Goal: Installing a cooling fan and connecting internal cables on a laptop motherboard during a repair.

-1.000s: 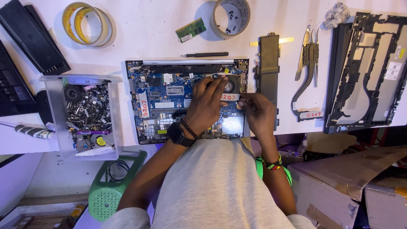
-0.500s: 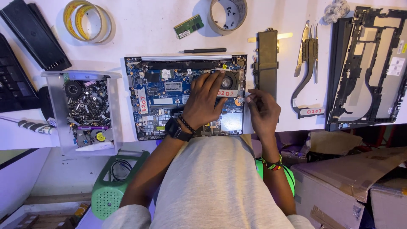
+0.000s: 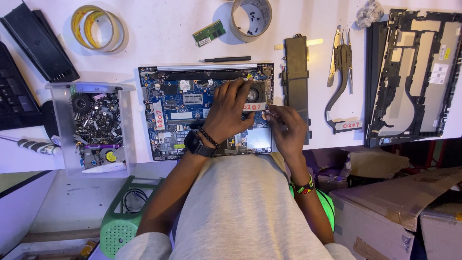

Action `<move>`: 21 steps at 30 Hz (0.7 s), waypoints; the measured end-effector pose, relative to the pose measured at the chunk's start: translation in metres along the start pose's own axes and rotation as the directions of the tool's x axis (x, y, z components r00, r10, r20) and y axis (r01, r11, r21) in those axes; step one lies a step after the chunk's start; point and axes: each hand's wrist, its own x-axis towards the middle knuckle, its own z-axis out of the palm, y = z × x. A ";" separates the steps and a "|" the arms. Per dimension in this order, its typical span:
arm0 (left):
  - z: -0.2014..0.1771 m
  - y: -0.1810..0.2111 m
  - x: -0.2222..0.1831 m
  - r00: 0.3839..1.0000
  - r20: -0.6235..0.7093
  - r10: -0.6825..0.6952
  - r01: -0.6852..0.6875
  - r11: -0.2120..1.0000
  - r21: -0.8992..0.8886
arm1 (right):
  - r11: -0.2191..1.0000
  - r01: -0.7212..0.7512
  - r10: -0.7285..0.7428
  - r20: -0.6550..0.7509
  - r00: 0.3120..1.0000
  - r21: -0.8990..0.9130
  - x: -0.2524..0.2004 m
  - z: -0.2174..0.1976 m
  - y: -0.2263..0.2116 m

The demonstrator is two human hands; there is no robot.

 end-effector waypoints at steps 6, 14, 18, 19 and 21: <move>-0.018 0.012 0.000 0.990 -0.091 -0.110 0.097 0.986 -0.139 | 0.995 -0.053 0.056 -0.029 0.998 0.089 0.002 -0.001 0.001; -0.019 0.020 -0.008 0.942 -0.030 -0.335 0.175 0.564 -0.807 | 0.925 0.002 0.022 -0.058 0.998 0.379 0.023 -0.014 -0.028; -0.032 0.033 -0.005 0.881 0.286 -0.376 0.399 0.267 -0.878 | 0.907 -0.021 0.035 -0.024 0.999 0.420 0.019 -0.005 -0.016; -0.033 0.033 -0.004 0.883 0.285 -0.374 0.397 0.268 -0.878 | 0.908 -0.019 0.033 -0.027 0.999 0.420 0.018 -0.002 -0.014; -0.037 0.031 -0.006 0.818 0.396 -0.417 0.506 0.196 -0.840 | 0.811 -0.181 0.204 0.020 0.979 0.556 0.014 0.007 -0.012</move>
